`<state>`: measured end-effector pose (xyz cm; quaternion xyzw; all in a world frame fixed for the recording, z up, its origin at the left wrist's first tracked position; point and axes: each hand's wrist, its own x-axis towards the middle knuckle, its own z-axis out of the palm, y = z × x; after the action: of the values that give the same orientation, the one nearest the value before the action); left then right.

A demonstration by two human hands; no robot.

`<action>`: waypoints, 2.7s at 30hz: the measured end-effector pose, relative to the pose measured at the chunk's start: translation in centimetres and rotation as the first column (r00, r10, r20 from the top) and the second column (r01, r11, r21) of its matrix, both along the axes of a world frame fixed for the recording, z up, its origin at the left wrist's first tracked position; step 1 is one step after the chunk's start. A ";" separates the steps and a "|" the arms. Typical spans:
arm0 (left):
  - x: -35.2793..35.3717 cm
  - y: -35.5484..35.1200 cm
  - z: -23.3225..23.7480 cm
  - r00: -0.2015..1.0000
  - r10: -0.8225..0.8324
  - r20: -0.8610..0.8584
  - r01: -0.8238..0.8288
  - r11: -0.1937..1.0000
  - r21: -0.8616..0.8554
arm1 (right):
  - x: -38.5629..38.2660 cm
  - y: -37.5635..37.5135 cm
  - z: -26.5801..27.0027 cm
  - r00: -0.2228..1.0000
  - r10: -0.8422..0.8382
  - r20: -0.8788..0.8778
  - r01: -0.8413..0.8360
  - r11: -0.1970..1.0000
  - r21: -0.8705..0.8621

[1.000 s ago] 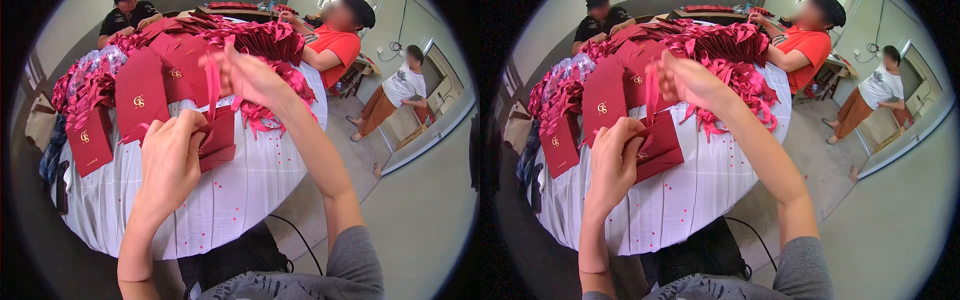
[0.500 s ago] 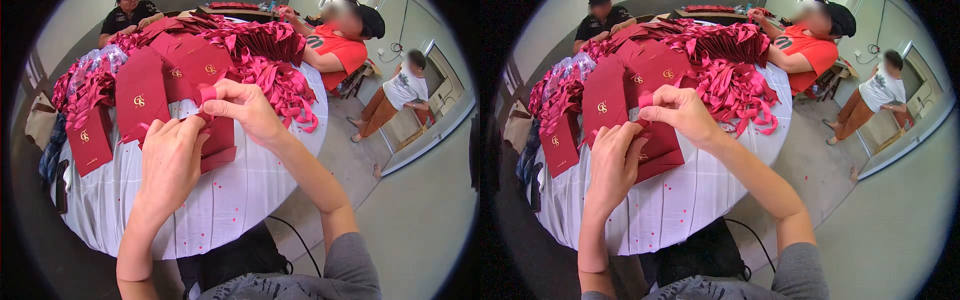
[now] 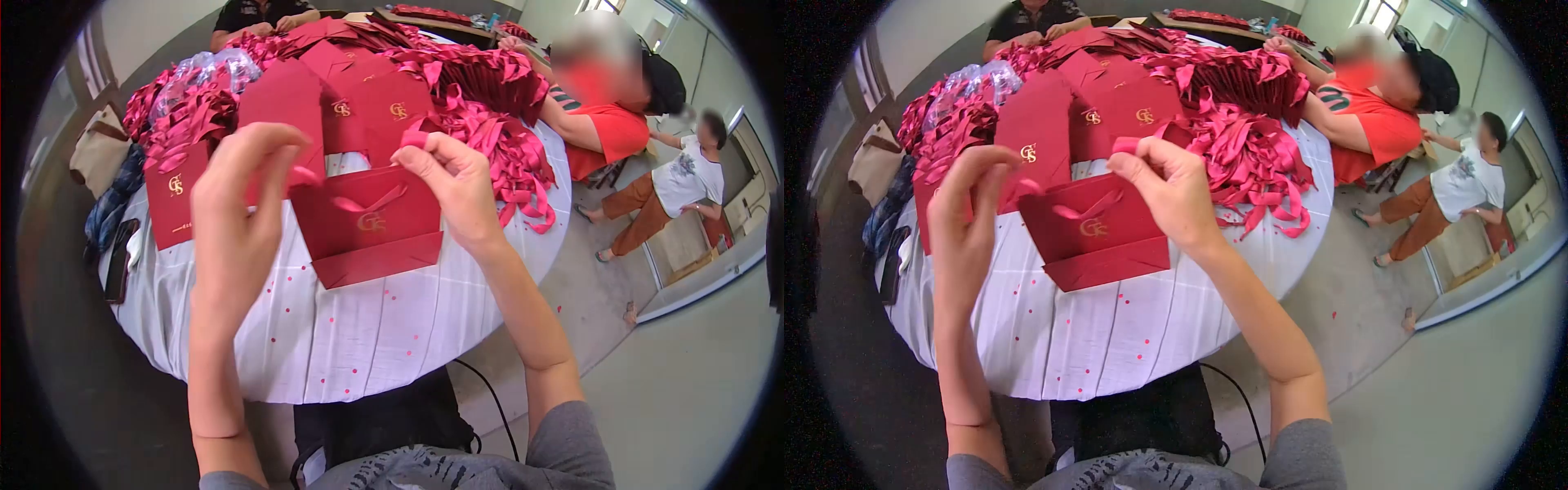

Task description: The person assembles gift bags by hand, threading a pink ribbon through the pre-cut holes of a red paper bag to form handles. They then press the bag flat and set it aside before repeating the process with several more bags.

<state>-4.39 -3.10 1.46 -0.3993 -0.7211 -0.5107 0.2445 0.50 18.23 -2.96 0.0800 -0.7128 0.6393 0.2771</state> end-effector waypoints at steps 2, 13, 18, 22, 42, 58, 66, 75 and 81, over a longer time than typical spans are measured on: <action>0.7 -1.6 0.0 0.992 0.129 -0.007 -0.129 0.988 -0.084 | -0.2 0.3 -0.1 1.000 0.012 -0.026 -0.013 0.999 -0.048; -1.7 -2.3 -4.3 0.672 -0.220 0.707 0.325 0.946 -0.015 | -0.6 -0.3 -1.6 0.991 0.128 0.023 -0.123 0.979 -0.164; -2.5 -1.5 -3.6 0.309 -0.481 0.821 0.381 0.853 0.357 | -0.5 -0.5 -2.1 0.992 0.088 0.092 -0.071 0.982 -0.175; -2.8 -1.3 -3.9 0.289 -0.520 0.803 0.401 0.828 0.392 | -0.1 -0.8 -1.8 0.990 -0.082 0.117 0.074 0.995 0.071; -4.8 1.7 -9.5 0.952 0.227 0.204 -0.243 0.968 0.061 | 0.3 -2.4 -3.4 0.992 -0.079 -0.103 0.096 0.979 0.182; -5.9 1.0 -12.5 0.612 -0.154 0.776 -0.016 0.978 0.207 | -0.7 -3.1 -5.5 0.948 -0.250 -0.196 0.294 0.924 0.245; -3.6 0.9 -8.6 0.180 -0.439 0.880 0.134 0.898 0.420 | -0.6 -2.3 -5.0 0.957 -0.283 -0.065 0.290 0.926 0.242; -4.0 0.6 -9.0 0.221 -0.513 0.829 0.218 0.855 0.471 | -1.2 -1.3 -5.1 0.970 0.052 0.236 -0.043 0.998 -0.044; -3.9 0.6 -9.5 0.159 -0.475 0.865 0.175 0.876 0.449 | -1.2 -0.5 -5.5 0.872 0.196 0.448 -0.190 0.980 -0.058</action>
<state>-8.32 -2.54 -8.00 -0.1140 -0.5421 -0.7693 -0.3185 -0.71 17.71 -8.45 -0.0018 -0.7420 0.6692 0.0393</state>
